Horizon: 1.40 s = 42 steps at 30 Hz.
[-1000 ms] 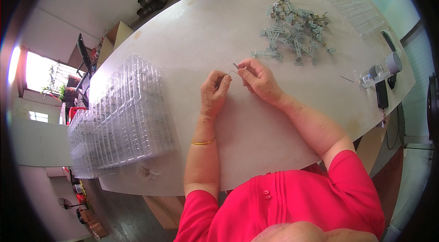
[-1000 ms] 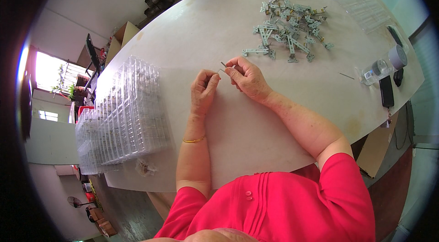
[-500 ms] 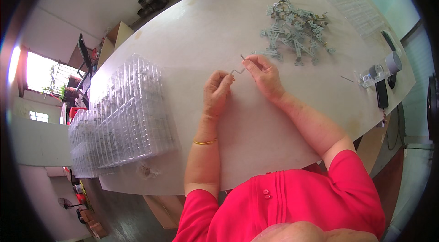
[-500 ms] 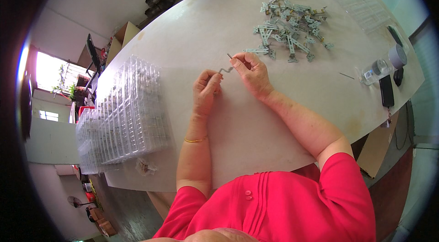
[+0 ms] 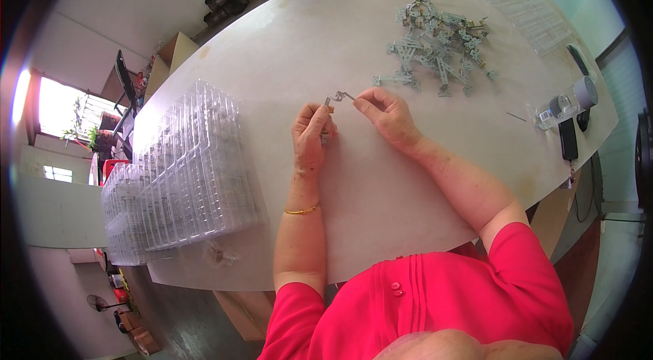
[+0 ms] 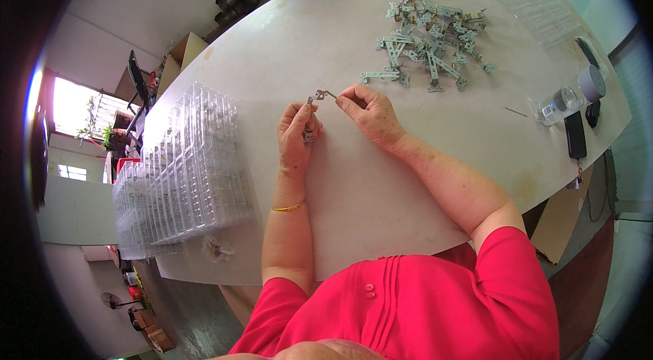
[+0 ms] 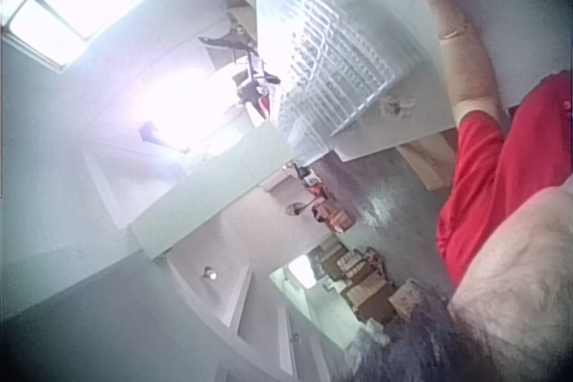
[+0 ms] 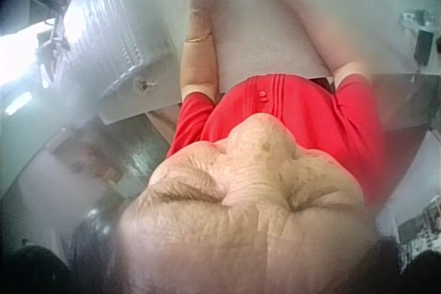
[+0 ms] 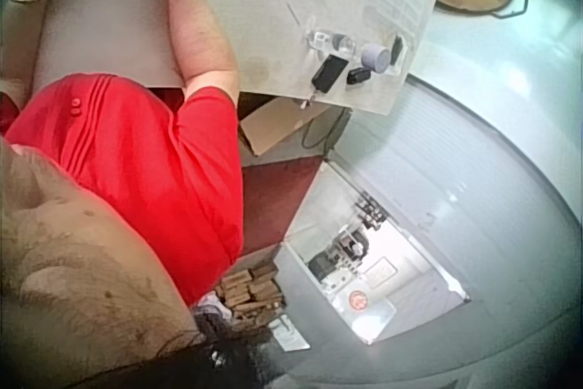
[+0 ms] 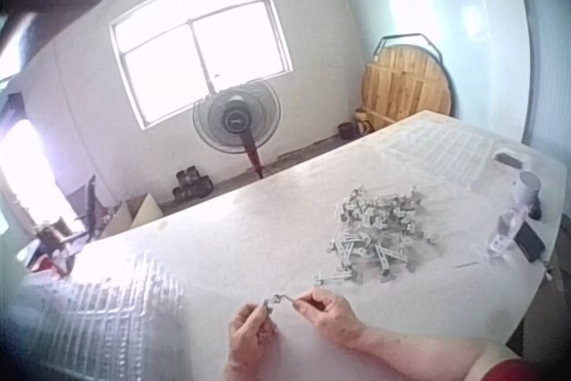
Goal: The person assembles small metal hinge components by hand and places the assembled parts into plastic organizer trays.
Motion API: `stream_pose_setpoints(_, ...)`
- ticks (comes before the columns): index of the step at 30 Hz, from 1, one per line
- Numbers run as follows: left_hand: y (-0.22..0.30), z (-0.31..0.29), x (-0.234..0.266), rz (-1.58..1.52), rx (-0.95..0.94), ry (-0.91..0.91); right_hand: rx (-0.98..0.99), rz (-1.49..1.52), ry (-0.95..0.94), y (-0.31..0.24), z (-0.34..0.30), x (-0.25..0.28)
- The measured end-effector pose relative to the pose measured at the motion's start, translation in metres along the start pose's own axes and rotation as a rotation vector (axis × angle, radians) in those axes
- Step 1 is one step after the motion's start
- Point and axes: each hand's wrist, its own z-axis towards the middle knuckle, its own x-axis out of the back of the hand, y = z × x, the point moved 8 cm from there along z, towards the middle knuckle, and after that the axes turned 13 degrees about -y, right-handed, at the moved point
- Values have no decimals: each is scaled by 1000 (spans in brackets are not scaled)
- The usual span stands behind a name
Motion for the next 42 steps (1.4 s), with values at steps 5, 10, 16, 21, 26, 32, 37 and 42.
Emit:
stream_pose_setpoints(5, 1, 0, -1, 12, -9, -3, -8, -24, -18, 4, 1, -1)
stream_pose_setpoints(10, 8, -2, -3, 141, -35, 15, -7, -54, -9, 3, 0, 0)
stream_pose_setpoints(16, 13, -3, -2, 259, -45, 45, -20, -65, 4, 0, -1, 1)
stream_pose_setpoints(21, 11, -3, -6, 371, -32, -19, -182, 194, -111, 9, 1, -4)
stream_pose_setpoints(26, 10, -3, -9, 383, -5, -25, -175, 413, -232, 10, 3, -10)
stream_pose_setpoints(32, 9, -5, -11, 393, 36, -52, -316, 587, -326, 10, 1, -13)
stream_pose_setpoints(37, 10, -5, -25, 502, -1, -117, -298, 607, -266, 19, 4, -10)
stream_pose_setpoints(42, 16, -4, -46, 759, -86, -175, -223, 627, -281, 20, 6, -8)
